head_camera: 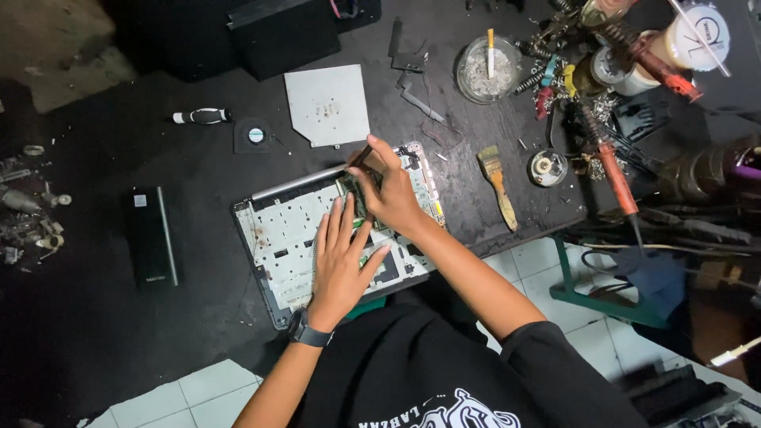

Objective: Cleaning a laptop motherboard with a brush and unscrewing internal components for repair.

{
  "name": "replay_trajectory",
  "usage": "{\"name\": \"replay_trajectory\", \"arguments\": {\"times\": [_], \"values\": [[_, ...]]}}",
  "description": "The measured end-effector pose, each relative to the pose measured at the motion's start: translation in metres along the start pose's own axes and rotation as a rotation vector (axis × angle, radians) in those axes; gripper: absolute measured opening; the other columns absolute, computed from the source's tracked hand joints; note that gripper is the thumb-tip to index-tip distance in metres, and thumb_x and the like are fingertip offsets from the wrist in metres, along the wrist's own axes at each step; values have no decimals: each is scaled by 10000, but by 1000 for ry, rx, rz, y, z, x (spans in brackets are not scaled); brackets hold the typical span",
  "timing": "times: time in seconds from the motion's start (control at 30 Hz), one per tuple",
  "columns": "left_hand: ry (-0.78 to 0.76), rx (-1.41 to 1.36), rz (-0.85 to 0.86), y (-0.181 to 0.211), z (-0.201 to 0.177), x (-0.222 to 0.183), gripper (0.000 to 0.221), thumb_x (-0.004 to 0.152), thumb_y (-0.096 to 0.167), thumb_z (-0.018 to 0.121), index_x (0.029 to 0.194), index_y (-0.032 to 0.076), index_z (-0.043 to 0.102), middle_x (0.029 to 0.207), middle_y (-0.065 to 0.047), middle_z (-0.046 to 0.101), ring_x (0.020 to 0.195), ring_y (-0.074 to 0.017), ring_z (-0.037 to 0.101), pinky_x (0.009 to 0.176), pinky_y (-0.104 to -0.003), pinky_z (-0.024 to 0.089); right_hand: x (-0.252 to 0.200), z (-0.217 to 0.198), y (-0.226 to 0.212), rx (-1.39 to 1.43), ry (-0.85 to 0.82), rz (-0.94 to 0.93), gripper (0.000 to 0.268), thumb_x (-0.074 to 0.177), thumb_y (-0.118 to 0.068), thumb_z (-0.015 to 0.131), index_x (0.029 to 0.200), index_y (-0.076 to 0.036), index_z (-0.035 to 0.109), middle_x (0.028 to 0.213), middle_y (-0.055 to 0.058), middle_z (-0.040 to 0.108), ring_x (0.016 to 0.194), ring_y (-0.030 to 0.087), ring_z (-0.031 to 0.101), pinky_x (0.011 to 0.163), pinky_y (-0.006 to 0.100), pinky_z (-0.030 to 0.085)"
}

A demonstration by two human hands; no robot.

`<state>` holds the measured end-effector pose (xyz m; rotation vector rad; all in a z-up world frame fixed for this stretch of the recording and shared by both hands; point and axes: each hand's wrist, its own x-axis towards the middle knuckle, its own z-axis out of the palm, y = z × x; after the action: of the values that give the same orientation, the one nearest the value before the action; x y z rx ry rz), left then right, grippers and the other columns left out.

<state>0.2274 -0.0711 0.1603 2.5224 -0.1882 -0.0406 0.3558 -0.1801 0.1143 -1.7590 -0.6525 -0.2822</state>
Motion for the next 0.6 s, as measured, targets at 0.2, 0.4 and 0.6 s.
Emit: {"name": "replay_trajectory", "arguments": {"times": [0.2, 0.4, 0.6], "values": [[15, 11, 6, 0, 0, -1, 550, 1050, 431, 589, 1464, 70, 568, 1707, -185, 192, 1589, -338, 107, 1276, -510, 74, 0, 1, 3, 22, 15, -5, 683, 1010, 84, 625, 1541, -75, 226, 1068, 156, 727, 925, 326, 735, 808, 470, 590], [9, -2, 3, -1, 2, -2, 576, 1048, 420, 596, 1513, 90, 518, 1714, -196, 151, 1593, -336, 72, 1280, -508, 60, 0, 0, 3, 19, 31, -14, 653, 1021, 56, 625, 1529, -57, 231, 1089, 155, 717, 947, 331, 736, 818, 445, 598], [0, -6, -8, -1, 2, -2, 565, 1046, 439, 592, 1485, 85, 549, 1714, -185, 158, 1594, -319, 74, 1282, -497, 52, -1, 2, 7, 56, 44, -6, 653, 1019, 45, 632, 1525, -62, 234, 1087, 157, 714, 958, 337, 737, 825, 456, 607]]}}
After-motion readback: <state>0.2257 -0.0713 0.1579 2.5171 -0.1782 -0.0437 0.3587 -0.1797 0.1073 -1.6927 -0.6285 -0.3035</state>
